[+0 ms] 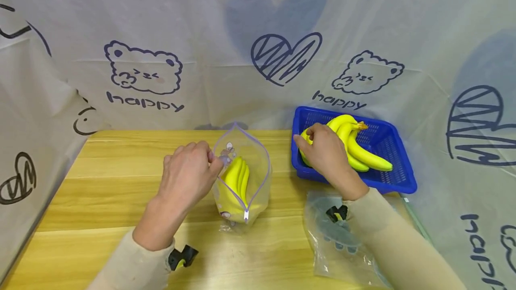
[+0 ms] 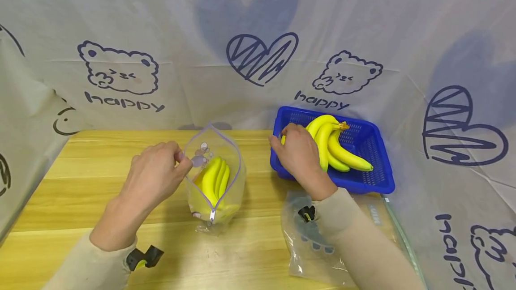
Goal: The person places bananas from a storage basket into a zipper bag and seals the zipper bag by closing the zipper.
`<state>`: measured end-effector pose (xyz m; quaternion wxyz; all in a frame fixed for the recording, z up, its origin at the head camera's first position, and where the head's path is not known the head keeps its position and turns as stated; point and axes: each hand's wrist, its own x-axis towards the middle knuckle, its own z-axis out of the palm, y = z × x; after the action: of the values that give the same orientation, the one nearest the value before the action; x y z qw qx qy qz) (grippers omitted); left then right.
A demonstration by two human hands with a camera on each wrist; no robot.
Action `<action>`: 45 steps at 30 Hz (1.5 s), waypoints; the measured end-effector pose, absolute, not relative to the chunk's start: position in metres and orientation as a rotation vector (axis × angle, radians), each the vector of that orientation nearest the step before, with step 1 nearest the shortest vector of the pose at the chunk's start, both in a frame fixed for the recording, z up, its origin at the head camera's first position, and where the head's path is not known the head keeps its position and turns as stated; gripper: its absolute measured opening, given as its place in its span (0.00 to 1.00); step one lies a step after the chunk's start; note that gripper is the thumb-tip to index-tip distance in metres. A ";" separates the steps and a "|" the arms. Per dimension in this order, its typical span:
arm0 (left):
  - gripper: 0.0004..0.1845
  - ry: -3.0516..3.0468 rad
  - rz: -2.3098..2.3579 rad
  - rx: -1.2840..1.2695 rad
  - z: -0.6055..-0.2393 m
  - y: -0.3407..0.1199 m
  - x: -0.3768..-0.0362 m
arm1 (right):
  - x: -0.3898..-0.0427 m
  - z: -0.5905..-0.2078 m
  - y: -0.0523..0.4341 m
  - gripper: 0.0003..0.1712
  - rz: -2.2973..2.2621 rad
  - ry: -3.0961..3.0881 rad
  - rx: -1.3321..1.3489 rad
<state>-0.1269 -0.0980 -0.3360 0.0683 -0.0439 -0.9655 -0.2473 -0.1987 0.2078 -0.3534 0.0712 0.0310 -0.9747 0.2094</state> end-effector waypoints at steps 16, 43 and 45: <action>0.12 -2.927 -0.770 -0.135 -0.337 -0.098 -0.124 | -0.241 -0.381 0.282 0.51 0.304 -3.049 -0.312; 0.16 -2.942 -0.828 -0.131 -0.341 -0.099 -0.125 | -0.271 -0.411 0.297 0.68 0.311 -3.215 -0.615; 0.16 -2.942 -0.830 -0.127 -0.341 -0.100 -0.125 | -0.269 -0.405 0.301 0.66 0.345 -3.262 -0.548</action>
<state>-0.1248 -0.0997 -0.3413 0.0413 -0.0416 -0.9608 -0.2710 -0.2692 0.3006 -0.4050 -0.0921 -0.1639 -0.9767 0.1034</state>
